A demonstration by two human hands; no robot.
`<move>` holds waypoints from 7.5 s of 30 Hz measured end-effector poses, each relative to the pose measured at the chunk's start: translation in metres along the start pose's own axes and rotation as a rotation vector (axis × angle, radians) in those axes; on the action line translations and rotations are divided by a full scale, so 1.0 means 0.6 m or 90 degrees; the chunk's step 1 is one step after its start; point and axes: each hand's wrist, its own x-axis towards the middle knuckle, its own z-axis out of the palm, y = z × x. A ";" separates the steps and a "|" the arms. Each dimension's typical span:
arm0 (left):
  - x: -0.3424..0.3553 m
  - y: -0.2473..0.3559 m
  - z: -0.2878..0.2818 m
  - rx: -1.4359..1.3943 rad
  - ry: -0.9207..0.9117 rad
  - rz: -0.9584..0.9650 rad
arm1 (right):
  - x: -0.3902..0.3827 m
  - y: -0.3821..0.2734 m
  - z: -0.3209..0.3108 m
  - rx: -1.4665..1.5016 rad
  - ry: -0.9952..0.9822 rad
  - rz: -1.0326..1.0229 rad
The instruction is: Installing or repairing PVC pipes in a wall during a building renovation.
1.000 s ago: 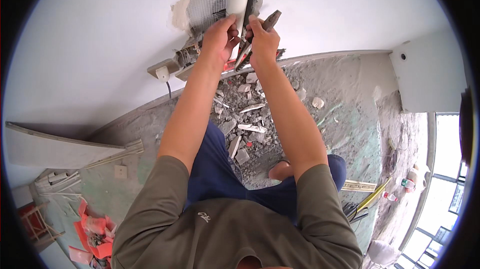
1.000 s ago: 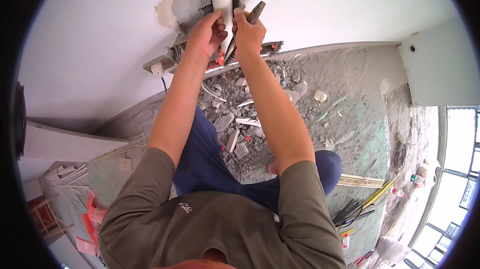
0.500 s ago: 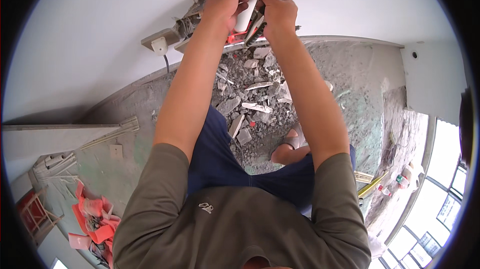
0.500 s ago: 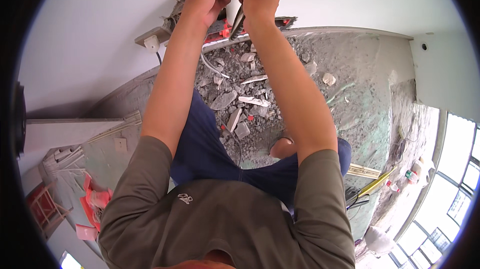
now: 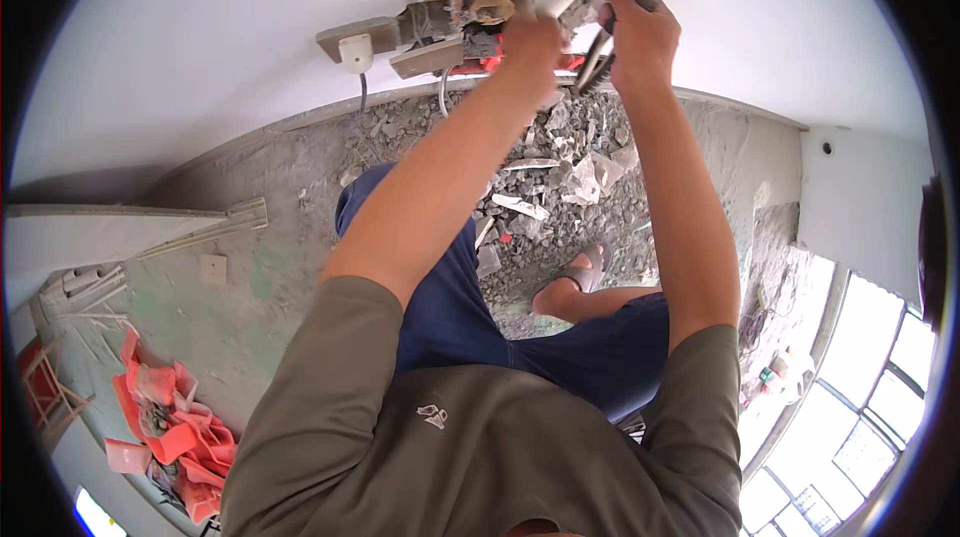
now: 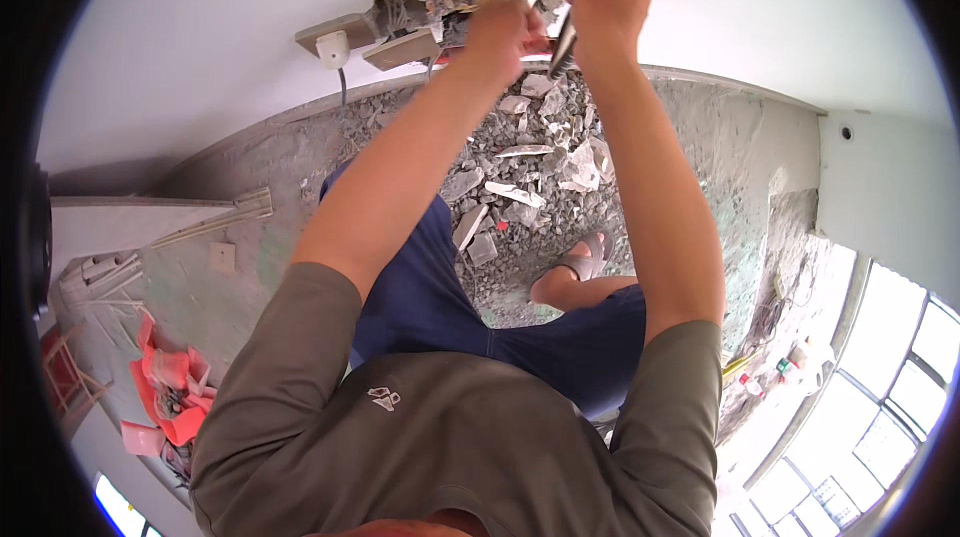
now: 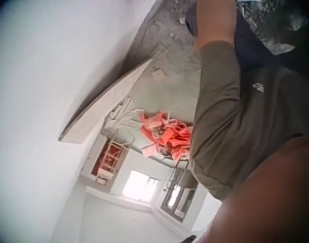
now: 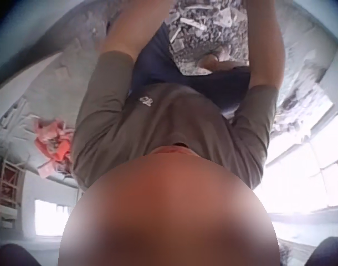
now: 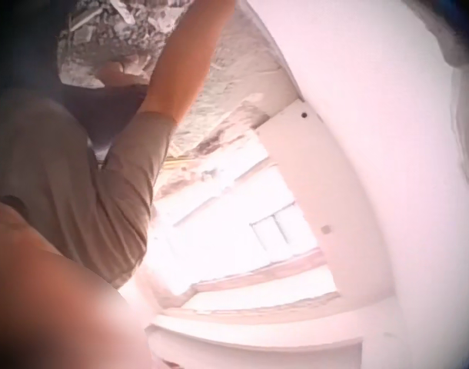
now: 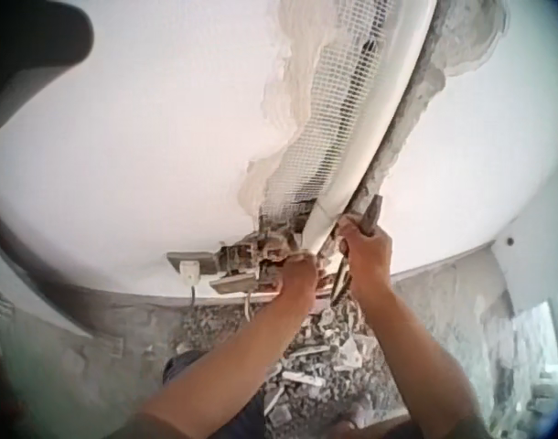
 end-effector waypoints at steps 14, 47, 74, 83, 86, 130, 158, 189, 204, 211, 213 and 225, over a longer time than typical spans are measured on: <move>0.134 -0.158 -0.060 -0.544 0.273 -0.224 | 0.020 -0.034 -0.028 -0.171 -0.010 0.013; 0.138 -0.178 -0.051 -0.743 0.090 -0.125 | 0.021 -0.026 -0.017 -0.198 0.040 0.004; 0.153 -0.192 -0.054 -0.720 0.078 -0.137 | 0.022 -0.025 -0.017 -0.184 0.039 0.006; 0.158 -0.191 -0.057 -0.614 0.089 -0.146 | 0.020 -0.022 -0.009 -0.171 0.063 0.005; 0.161 -0.192 -0.062 -0.599 0.070 -0.139 | 0.019 -0.023 -0.009 -0.170 0.057 0.011; 0.153 -0.190 -0.084 -0.484 -0.021 -0.088 | -0.005 -0.004 0.000 0.005 0.059 -0.004; 0.162 -0.198 -0.098 -0.473 -0.045 -0.093 | -0.020 -0.003 0.038 -0.241 0.145 -0.152; -0.057 0.096 0.023 0.249 -0.031 0.511 | -0.015 -0.008 0.026 0.111 0.118 0.054; -0.039 0.099 0.035 0.089 -0.068 0.401 | -0.012 0.003 0.029 0.212 0.106 0.057; -0.046 0.110 0.038 0.093 -0.096 0.350 | -0.018 -0.003 0.034 0.252 0.123 0.085; -0.049 0.109 0.037 0.096 -0.084 0.349 | -0.016 -0.003 0.034 0.254 0.119 0.088; -0.040 0.113 0.031 -0.038 -0.138 0.221 | -0.010 0.004 0.033 0.271 0.113 0.098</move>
